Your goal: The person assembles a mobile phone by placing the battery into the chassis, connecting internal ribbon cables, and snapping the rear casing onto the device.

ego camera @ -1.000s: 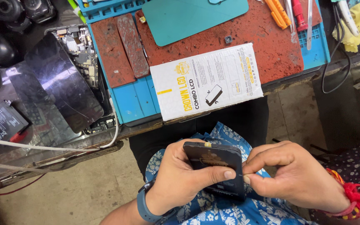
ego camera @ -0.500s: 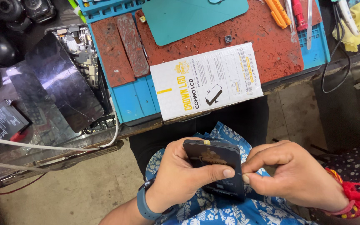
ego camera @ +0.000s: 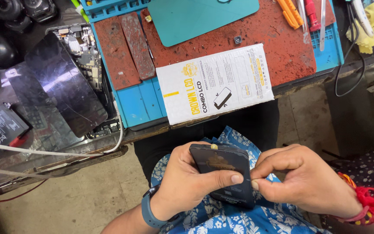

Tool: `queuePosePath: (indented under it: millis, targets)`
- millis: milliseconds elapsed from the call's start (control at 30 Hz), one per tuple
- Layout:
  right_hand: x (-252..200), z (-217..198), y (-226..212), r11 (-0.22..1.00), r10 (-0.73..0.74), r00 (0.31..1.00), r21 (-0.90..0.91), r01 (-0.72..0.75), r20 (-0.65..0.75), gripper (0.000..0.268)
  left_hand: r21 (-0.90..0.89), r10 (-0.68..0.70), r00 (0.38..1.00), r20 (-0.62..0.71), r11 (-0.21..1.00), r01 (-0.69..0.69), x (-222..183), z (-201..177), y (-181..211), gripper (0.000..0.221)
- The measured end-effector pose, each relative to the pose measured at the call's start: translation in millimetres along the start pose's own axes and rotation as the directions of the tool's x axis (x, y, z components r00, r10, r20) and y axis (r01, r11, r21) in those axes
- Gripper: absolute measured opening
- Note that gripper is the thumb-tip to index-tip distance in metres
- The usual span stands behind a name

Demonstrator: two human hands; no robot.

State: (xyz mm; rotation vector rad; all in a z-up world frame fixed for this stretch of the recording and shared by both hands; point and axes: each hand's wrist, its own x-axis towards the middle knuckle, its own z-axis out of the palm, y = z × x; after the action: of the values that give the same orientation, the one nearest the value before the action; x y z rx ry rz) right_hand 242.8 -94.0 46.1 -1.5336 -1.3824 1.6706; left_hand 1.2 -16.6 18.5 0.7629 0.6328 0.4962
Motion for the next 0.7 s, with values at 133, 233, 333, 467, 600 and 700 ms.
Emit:
queuePosePath:
  millis: [133,233,333,467,600,700]
  targets:
    - [1,-2,-2,0.984,0.175,0.984,-0.023,-0.175,0.011,0.011,-0.022,0.0,1.0,-0.001,1.0,0.0,0,0,0,0.023]
    - [1,-1,1,0.976,0.219,0.976,0.004,-0.219,-0.014,0.012,-0.036,0.014,1.0,-0.025,0.999,-0.015,0,0,0,0.023]
    - [1,3,3,0.964,0.152,0.986,0.229,-0.134,-0.064,0.015,-0.058,0.054,0.995,-0.085,0.997,-0.059,1,2,1,0.02]
    - [6,17,0,0.934,0.092,0.992,0.353,-0.056,-0.086,0.029,-0.062,0.077,0.979,-0.187,0.994,-0.09,1,4,9,0.019]
    - [11,26,2,0.967,0.246,0.966,-0.046,-0.25,-0.084,0.027,-0.008,0.072,0.959,-0.276,0.997,-0.077,2,9,11,0.025]
    - [14,27,8,1.0,0.007,0.982,0.007,-0.006,-0.191,0.024,0.006,0.207,0.949,-0.237,0.977,-0.212,3,10,11,0.042]
